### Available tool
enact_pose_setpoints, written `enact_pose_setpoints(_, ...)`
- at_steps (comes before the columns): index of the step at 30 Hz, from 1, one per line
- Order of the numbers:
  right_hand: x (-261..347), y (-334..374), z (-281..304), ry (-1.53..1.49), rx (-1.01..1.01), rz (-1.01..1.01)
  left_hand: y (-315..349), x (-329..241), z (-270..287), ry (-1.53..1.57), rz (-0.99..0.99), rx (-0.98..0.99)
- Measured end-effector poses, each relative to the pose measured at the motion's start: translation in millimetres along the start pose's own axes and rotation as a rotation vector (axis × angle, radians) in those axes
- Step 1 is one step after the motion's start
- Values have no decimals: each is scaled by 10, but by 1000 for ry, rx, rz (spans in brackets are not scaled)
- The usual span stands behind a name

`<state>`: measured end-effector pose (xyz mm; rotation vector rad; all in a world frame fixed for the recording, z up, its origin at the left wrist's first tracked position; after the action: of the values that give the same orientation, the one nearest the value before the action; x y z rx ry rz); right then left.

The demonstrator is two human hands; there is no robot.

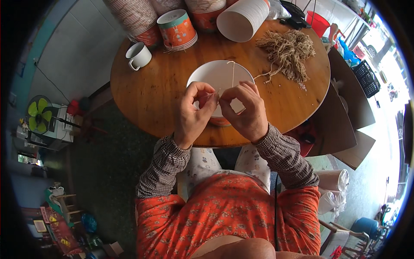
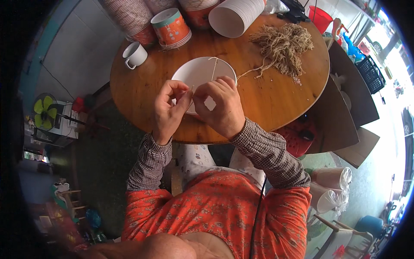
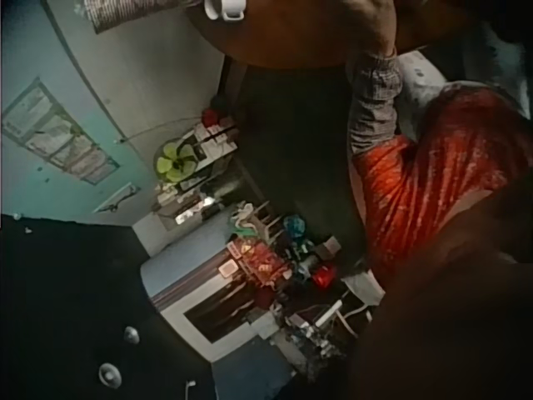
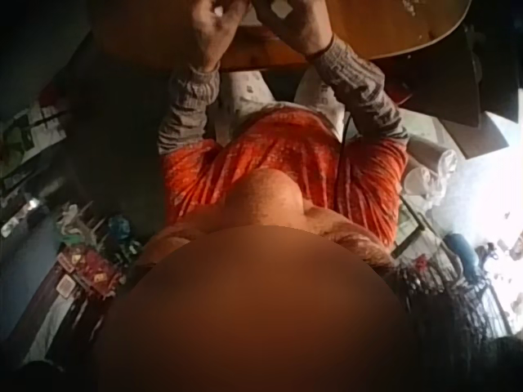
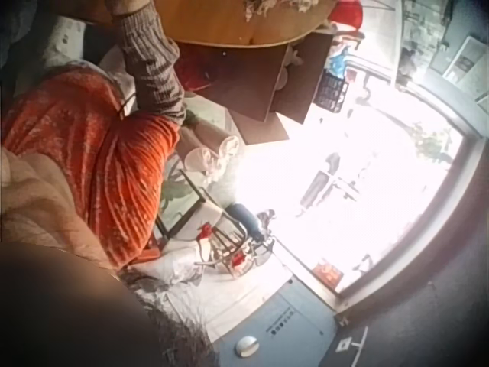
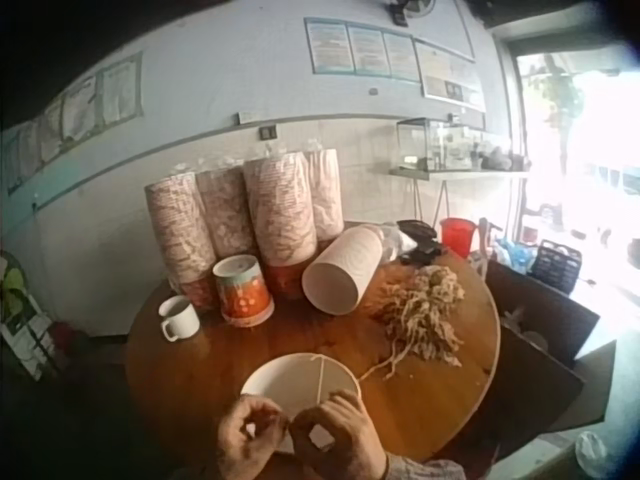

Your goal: Assembling cup phones by threading string through the bottom of paper cups and tying knots inside to secure them.

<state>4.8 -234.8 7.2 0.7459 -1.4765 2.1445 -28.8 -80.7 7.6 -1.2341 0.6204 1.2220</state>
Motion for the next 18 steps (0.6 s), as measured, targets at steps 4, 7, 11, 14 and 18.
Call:
enact_pose_setpoints(4, -37, 15, 11, -20, -16, 4, 3, -10, 4, -277, -197, -53)
enact_pose_setpoints(7, -63, 18, 20, -38, -34, 17, -6, -34, 21, -536, -431, -112)
enact_pose_setpoints(11, -33, 1, 37, -70, -25, -13, -15, -72, 38, -683, -576, -131)
enact_pose_setpoints(14, -17, -12, 67, -16, -6, 16, -33, -26, 71, -438, -314, 27)
enact_pose_setpoints(18, 9, -20, 65, 22, 4, 75, -103, 11, 122, -54, -66, 197)
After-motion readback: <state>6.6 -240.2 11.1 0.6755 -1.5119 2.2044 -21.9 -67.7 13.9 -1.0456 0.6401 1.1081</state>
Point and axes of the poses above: each hand's wrist, its own y-axis away from the middle knuckle, its own z-axis out of the back of the hand, x = y × z, the point moved 2 cm from there along -y, towards the middle knuckle, and after that the axes turned 12 degrees about -y, right-handed, at the moved point
